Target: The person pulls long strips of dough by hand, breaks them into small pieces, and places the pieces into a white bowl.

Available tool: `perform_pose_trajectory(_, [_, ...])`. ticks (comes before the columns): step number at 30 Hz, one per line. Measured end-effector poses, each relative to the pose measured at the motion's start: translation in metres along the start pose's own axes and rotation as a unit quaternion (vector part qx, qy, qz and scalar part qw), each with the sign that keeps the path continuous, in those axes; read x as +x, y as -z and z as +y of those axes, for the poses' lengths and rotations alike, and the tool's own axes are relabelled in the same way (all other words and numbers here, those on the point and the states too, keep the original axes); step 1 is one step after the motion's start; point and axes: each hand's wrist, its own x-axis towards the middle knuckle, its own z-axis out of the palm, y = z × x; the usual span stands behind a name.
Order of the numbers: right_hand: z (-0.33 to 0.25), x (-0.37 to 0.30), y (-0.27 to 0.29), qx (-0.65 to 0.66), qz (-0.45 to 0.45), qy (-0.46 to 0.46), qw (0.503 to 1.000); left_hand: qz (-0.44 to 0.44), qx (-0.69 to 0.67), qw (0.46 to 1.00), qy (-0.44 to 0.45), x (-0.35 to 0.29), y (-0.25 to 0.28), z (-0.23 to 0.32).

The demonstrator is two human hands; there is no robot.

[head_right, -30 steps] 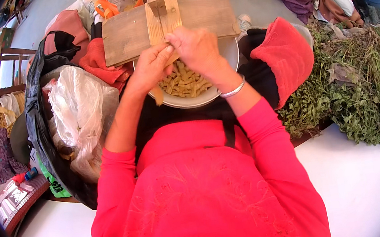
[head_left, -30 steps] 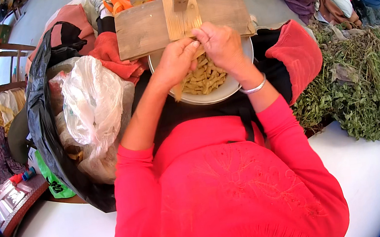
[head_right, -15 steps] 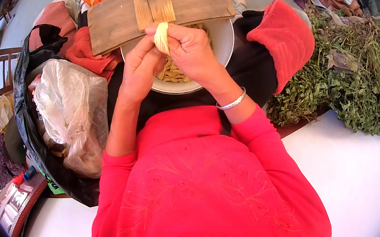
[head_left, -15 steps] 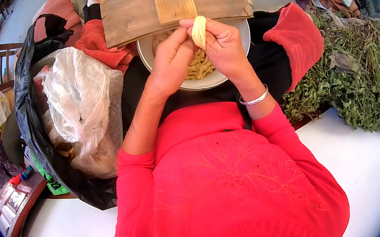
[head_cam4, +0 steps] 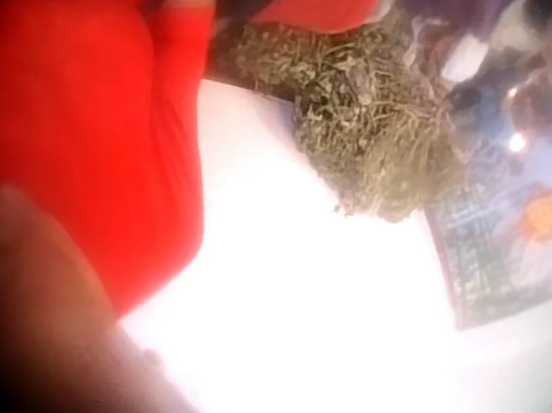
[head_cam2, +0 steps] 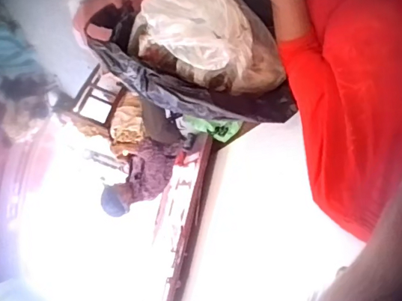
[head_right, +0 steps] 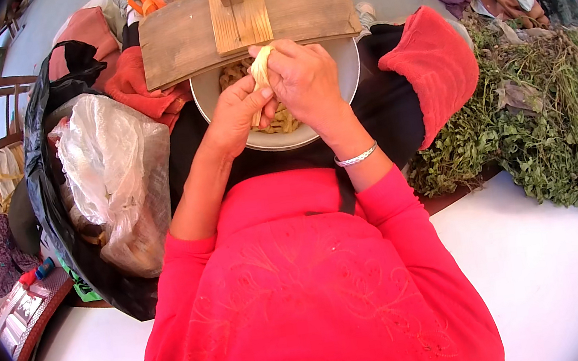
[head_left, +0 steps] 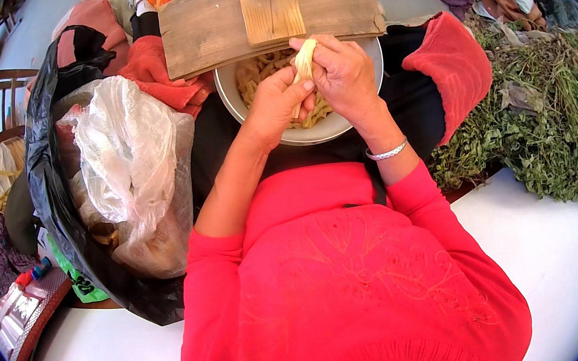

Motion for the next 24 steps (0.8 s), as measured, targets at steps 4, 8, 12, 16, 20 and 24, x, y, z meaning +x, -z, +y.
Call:
perform_pose_trajectory(4, [-0.001,-0.013,0.0,-0.011,-0.101,-0.085,0.991,0.149,0.454,0.858,-0.189,-0.008,-0.001,-0.001])
perform_pose_trajectory(8, [0.019,-0.041,-0.032,0.297,-0.18,-0.317,0.882,0.171,0.665,0.645,-0.337,-0.011,0.004,-0.005])
perform_pose_trajectory(12, [0.008,-0.054,-0.035,0.562,-0.183,-0.485,0.645,0.155,0.589,0.69,-0.392,-0.005,0.02,-0.032])
perform_pose_trajectory(16, [0.011,-0.057,-0.032,0.697,-0.184,-0.459,0.52,0.117,0.539,0.754,-0.356,-0.009,0.02,-0.037])
perform_pose_trajectory(20, [0.001,-0.057,-0.03,0.555,-0.108,-0.397,0.723,0.054,0.497,0.829,-0.252,-0.021,0.015,-0.011])
perform_pose_trajectory(24, [0.008,-0.05,-0.03,0.345,-0.121,-0.249,0.897,0.08,0.46,0.872,-0.146,-0.013,-0.002,-0.002])
